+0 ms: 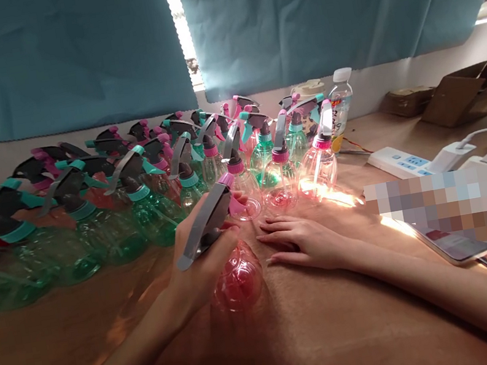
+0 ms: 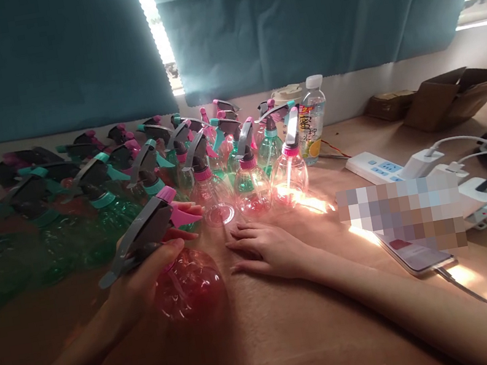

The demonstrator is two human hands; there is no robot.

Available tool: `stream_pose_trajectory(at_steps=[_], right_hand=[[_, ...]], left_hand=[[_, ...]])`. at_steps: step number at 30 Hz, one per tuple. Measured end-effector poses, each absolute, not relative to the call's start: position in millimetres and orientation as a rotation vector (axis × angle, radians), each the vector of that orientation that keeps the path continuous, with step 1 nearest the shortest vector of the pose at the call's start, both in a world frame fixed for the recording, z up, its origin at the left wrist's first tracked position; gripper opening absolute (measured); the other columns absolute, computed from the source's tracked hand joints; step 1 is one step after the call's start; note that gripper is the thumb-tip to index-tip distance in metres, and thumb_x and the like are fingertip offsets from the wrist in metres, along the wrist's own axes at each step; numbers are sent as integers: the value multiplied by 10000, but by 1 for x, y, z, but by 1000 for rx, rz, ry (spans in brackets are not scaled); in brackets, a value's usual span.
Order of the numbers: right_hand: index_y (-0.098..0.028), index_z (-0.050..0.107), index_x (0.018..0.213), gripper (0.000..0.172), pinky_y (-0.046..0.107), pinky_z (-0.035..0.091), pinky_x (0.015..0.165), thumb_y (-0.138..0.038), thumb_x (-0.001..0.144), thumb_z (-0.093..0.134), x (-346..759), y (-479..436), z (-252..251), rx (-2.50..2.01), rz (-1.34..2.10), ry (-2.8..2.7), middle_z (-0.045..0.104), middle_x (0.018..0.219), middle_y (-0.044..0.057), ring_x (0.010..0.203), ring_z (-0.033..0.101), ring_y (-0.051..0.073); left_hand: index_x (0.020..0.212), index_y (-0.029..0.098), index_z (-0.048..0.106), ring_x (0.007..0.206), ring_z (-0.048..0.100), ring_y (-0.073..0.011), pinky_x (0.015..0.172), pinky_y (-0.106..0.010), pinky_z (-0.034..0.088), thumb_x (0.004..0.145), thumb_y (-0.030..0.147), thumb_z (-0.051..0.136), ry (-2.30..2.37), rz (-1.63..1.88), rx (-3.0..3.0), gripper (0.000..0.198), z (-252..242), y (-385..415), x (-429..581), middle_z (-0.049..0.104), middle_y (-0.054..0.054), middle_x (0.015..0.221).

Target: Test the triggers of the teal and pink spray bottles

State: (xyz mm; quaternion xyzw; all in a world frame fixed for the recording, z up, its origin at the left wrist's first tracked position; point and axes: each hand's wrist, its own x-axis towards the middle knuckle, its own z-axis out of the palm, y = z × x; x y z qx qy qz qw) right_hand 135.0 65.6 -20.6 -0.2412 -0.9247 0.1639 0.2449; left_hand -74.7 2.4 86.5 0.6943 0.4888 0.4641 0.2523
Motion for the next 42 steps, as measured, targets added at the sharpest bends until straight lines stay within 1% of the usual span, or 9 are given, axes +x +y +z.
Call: stream_pose_trajectory(at_steps=[5, 9, 13, 19, 22, 28, 32, 37, 42], right_hand=[[-175, 615, 1312, 457, 478, 406, 1112, -442, 944, 572, 135, 66, -20, -663, 445, -2525, 556, 1411, 133, 1348, 471, 279], [-187, 610, 1317, 455, 481, 409, 1110, -444, 944, 570, 136, 66, -22, -662, 462, -2518, 552, 1416, 129, 1349, 469, 278], [-191, 607, 1321, 455, 487, 407, 1110, -443, 944, 571, 136, 66, -22, -655, 470, -2507, 553, 1415, 133, 1338, 483, 280], [-216, 617, 1309, 429, 488, 447, 1078, -437, 943, 572, 135, 65, -20, -643, 474, -2497, 580, 1387, 121, 1316, 506, 296], [-235, 612, 1315, 426, 497, 440, 1083, -432, 939, 580, 136, 65, -22, -644, 485, -2495, 573, 1396, 110, 1326, 494, 296], [-223, 599, 1333, 458, 512, 410, 1103, -437, 929, 598, 136, 65, -25, -666, 511, -2490, 545, 1423, 123, 1341, 477, 297], [-231, 598, 1335, 449, 498, 421, 1098, -429, 932, 597, 135, 64, -23, -661, 508, -2490, 549, 1421, 115, 1334, 486, 290], [-195, 598, 1335, 479, 485, 417, 1104, -465, 939, 571, 135, 63, -19, -697, 509, -2521, 544, 1424, 128, 1354, 461, 292], [-200, 599, 1333, 465, 477, 434, 1091, -449, 940, 578, 134, 63, -17, -666, 524, -2512, 554, 1415, 125, 1346, 471, 290]], left_hand=[[940, 224, 631, 696, 622, -197, 679, -337, 525, 750, 237, 573, 1336, 1283, 1765, 199, 81, 2, -76, 622, 1, 707], [904, 220, 629, 770, 653, -222, 707, -351, 529, 740, 217, 561, 1335, 1264, 1766, 178, 82, 1, -76, 661, -15, 756], [928, 221, 628, 909, 655, -248, 762, -356, 513, 710, 190, 535, 1282, 1250, 1835, 239, 88, 3, -75, 684, -28, 821], [924, 208, 595, 791, 646, -225, 727, -356, 513, 732, 209, 515, 1356, 1194, 1806, 208, 91, -1, -74, 627, -8, 753], [924, 212, 593, 721, 614, -190, 717, -338, 507, 734, 199, 519, 1374, 1198, 1807, 205, 90, -3, -74, 623, 3, 759], [965, 228, 582, 521, 492, -135, 502, -270, 409, 727, 183, 538, 1296, 1149, 1854, 247, 86, 0, -77, 570, 35, 654], [942, 218, 556, 511, 493, -108, 486, -243, 398, 746, 143, 545, 1305, 1122, 1872, 210, 80, 3, -80, 587, 44, 676], [1000, 224, 541, 501, 474, -92, 477, -230, 383, 746, 123, 537, 1253, 1063, 1907, 273, 78, 6, -82, 589, 49, 706], [893, 230, 543, 510, 458, -104, 465, -239, 357, 694, 121, 532, 1282, 1050, 1938, 227, 83, 6, -82, 581, 36, 703]])
